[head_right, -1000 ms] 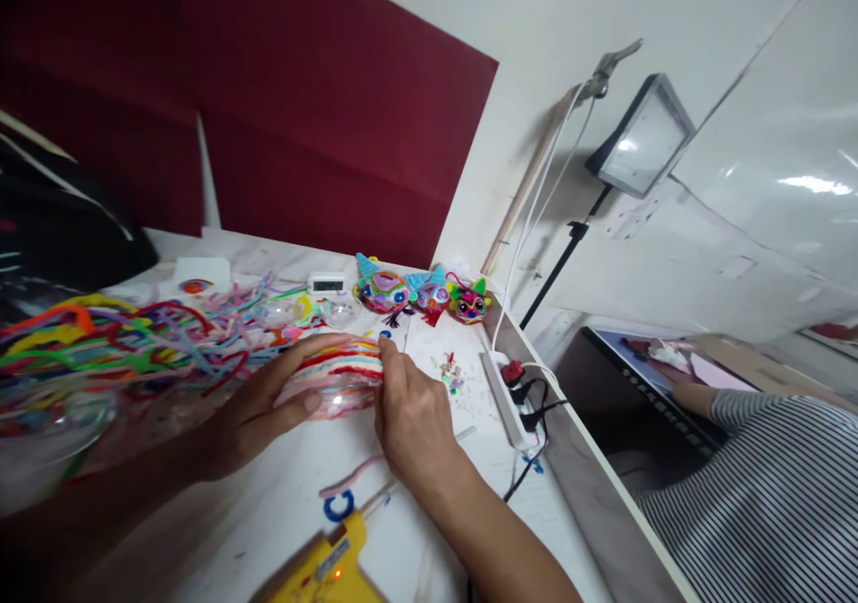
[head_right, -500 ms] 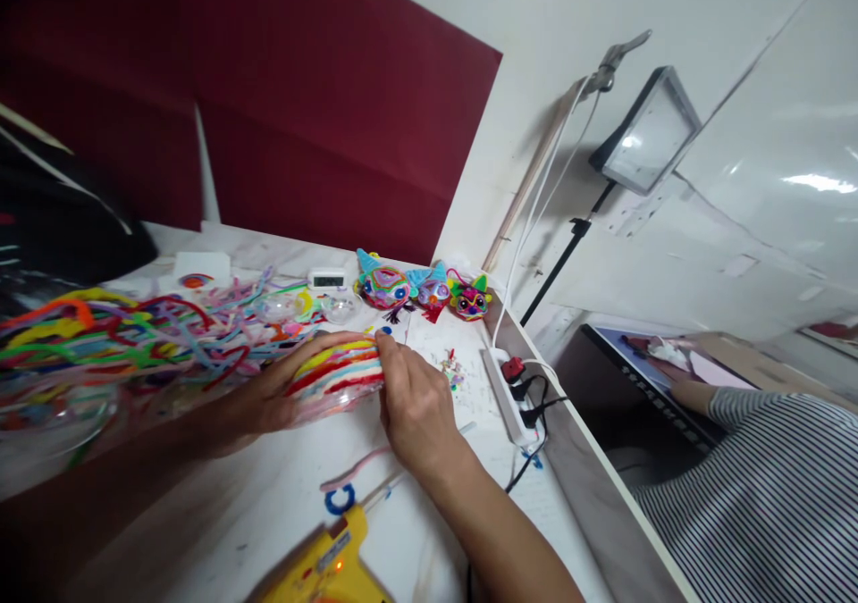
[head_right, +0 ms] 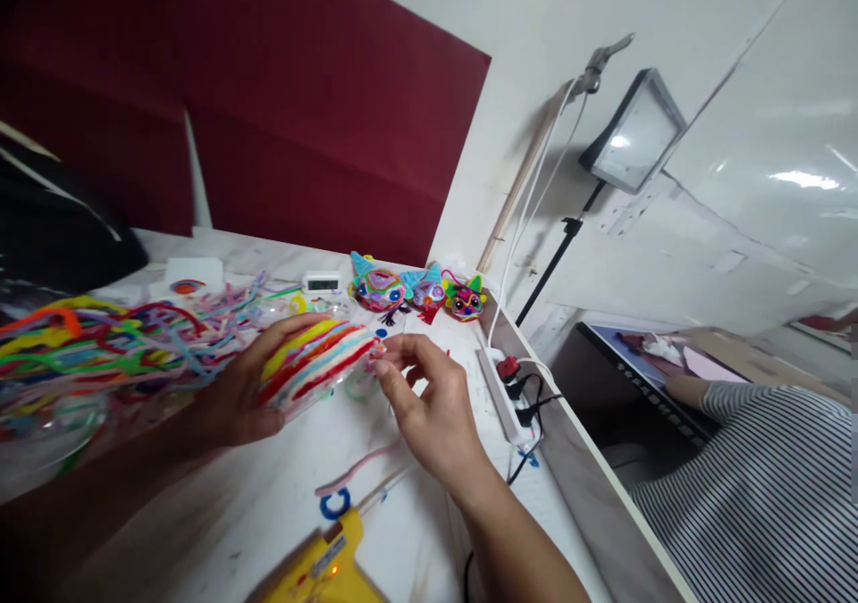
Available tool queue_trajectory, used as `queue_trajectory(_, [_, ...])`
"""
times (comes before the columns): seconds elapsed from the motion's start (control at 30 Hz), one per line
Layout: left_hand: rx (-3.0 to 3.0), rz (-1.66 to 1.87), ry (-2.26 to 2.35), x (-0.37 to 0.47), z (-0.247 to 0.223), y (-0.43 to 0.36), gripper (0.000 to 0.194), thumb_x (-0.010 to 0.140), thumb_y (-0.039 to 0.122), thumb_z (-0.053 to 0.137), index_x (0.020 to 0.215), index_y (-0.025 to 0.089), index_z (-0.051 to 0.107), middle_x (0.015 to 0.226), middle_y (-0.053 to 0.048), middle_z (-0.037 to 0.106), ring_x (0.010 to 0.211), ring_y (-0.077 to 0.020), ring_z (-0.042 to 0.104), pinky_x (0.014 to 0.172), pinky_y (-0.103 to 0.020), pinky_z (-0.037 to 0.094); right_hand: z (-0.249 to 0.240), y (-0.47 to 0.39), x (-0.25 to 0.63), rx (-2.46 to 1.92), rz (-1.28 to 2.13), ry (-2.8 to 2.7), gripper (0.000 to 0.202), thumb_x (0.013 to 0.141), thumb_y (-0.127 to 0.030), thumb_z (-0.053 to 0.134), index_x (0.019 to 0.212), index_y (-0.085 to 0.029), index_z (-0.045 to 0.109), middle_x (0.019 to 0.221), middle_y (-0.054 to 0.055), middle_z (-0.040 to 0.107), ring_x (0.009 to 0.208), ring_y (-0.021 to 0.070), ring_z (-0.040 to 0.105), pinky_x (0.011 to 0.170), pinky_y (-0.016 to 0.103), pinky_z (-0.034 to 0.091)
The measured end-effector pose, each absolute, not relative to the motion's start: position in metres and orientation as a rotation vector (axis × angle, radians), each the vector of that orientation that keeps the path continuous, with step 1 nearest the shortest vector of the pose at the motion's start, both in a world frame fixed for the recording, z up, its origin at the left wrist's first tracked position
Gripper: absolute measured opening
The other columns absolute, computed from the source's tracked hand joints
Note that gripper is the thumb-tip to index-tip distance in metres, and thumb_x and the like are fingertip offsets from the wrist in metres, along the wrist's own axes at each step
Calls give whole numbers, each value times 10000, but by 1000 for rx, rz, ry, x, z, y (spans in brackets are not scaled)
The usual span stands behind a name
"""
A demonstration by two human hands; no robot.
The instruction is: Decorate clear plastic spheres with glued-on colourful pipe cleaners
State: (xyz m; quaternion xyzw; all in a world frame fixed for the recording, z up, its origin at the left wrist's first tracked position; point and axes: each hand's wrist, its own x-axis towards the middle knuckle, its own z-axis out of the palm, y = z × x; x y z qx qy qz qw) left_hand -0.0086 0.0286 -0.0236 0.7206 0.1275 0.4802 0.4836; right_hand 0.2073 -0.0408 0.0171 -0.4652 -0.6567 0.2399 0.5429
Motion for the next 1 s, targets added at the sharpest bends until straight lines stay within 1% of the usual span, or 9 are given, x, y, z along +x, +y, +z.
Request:
queue_trajectory(0.07, [1782,1225,311,-8,-23,29,771,687,425,797,1384,318,486,1393,-79,566,1233,-372,577,968,-429,547,20,-44,202,-1082,855,-1493,223,892,-393,655,899,-172,682,768,30,685,673,128,609,610,247,472])
queue_trajectory(0.17, [1845,1252,314,-9,-25,28,810,677,391,798,1407,311,456,1400,-93,556,1245,-391,563,986,-468,540,22,-48,194,-995,1171,-1421,315,861,-463,681,788,-156,690,693,21,678,581,98,569,542,214,416])
queue_trajectory(0.33, [1957,1254,306,-9,-27,25,851,661,366,798,1423,370,419,1423,-64,530,1267,-396,536,1042,-499,498,21,-52,183,-828,1433,-1202,318,786,-441,762,701,-149,671,644,19,683,529,80,560,498,185,395])
queue_trajectory(0.43, [1956,1274,327,-8,-25,23,848,656,380,797,1418,379,424,1426,-55,524,1277,-393,525,1064,-503,476,20,-52,178,-774,1501,-1093,310,746,-412,798,684,-141,661,631,19,682,500,69,548,467,169,379])
queue_trajectory(0.5, [1977,1291,311,-8,-24,22,857,654,386,798,1423,366,420,1447,-68,502,1294,-397,508,1080,-513,457,19,-51,176,-745,1525,-1045,314,726,-400,813,668,-139,648,629,23,684,494,69,552,458,165,378])
queue_trajectory(0.63, [2056,1340,228,-8,-23,24,883,657,354,792,1445,328,397,1461,-98,478,1320,-401,480,1097,-528,426,17,-51,175,-694,1576,-963,324,726,-395,810,655,-147,615,583,17,664,465,78,554,430,164,389])
queue_trajectory(0.77, [1993,1285,245,-8,-26,23,865,672,348,791,1445,306,404,1461,-113,473,1312,-406,485,1065,-510,462,16,-49,175,-652,1544,-907,290,708,-331,832,643,-147,618,594,16,681,445,73,568,410,146,422])
queue_trajectory(0.9, [1884,1161,322,-8,-29,21,823,749,402,757,1466,331,359,1526,-84,403,1375,-375,421,1101,-471,433,12,-44,175,-590,1524,-871,251,729,-301,824,649,-131,657,593,10,679,426,60,564,410,132,450])
queue_trajectory(1.0, [1871,1143,325,-8,-30,23,822,766,439,741,1474,305,345,1522,-90,403,1397,-373,383,1147,-483,370,8,-41,175,-553,1514,-853,225,757,-290,807,674,-123,681,591,6,672,426,52,559,419,124,456])
